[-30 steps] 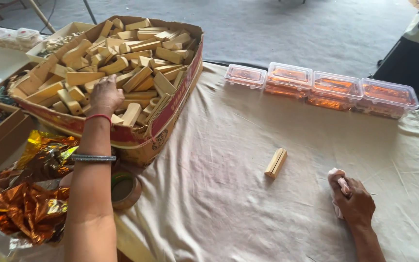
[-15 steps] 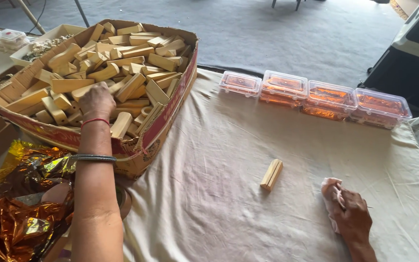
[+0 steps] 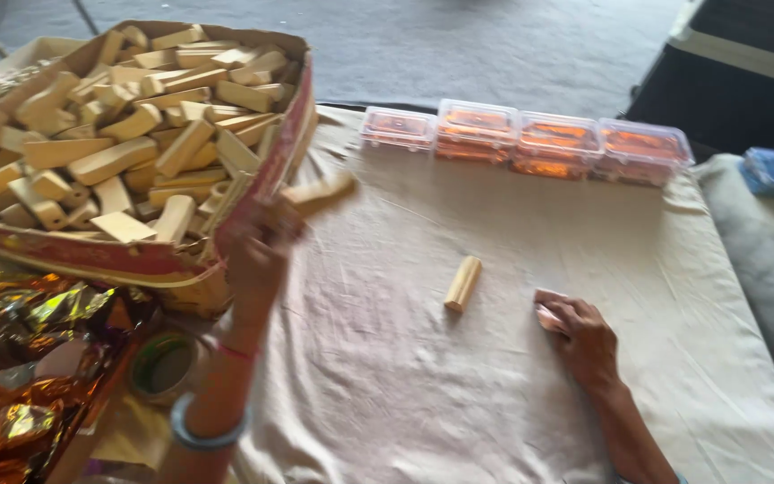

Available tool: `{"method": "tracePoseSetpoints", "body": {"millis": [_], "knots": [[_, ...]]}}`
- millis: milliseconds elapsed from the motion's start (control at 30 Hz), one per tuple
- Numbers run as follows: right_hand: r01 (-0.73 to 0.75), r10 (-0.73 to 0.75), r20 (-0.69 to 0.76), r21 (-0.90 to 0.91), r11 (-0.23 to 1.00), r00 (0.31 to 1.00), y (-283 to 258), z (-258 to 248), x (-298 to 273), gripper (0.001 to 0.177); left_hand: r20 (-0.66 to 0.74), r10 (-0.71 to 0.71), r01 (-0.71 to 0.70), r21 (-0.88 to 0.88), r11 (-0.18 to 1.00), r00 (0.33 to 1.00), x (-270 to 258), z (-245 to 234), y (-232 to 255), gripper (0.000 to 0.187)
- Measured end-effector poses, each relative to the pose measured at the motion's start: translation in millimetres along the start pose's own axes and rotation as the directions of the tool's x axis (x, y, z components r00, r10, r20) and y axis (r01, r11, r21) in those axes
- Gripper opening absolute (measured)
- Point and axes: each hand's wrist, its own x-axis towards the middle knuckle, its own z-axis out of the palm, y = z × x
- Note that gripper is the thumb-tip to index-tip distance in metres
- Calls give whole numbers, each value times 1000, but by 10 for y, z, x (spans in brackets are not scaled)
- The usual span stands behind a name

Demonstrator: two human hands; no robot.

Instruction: Cleaning wooden blocks with a cloth and placing them into plastic containers.

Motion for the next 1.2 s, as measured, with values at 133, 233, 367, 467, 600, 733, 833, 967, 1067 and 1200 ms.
{"method": "tracePoseSetpoints", "body": {"millis": [133,233,367,467,600,733,833,967,1067,1200], "knots": [[192,-183,-132,55,980,974,-543,-160,196,49,364,-364,511,-692,510,857,-562,877,175,26],[394,-393,-35,99,914,919,-1045,-234,462,47,475,-437,619,-732,286,764,-855,1413,36,27],[455,-454,174,33,890,874,-1281,-98,688,44,545,-455,673,-718,181,704,-1105,1868,-21,35],[386,-351,308,-61,920,884,-1132,-24,775,27,613,-441,721,-681,125,655,-1173,2016,60,35],[138,-39,341,-273,952,939,-656,-255,650,18,716,-406,821,-530,212,568,-1270,2126,229,40],[-16,89,223,-311,950,971,-131,-425,358,24,608,-234,434,-203,878,759,-1331,2052,358,55],[-176,190,135,-110,978,972,-217,-512,285,38,511,-119,121,29,992,851,-1376,2000,441,61],[7,12,-119,161,987,993,-651,-235,526,26,466,-78,44,83,996,881,-1422,2026,347,70],[28,-12,-106,147,989,994,-893,342,703,22,428,-34,7,63,998,903,-1426,1991,311,80],[168,-169,-77,-17,986,983,-1451,712,575,33,481,-104,110,17,994,871,-1366,1953,313,91]]}}
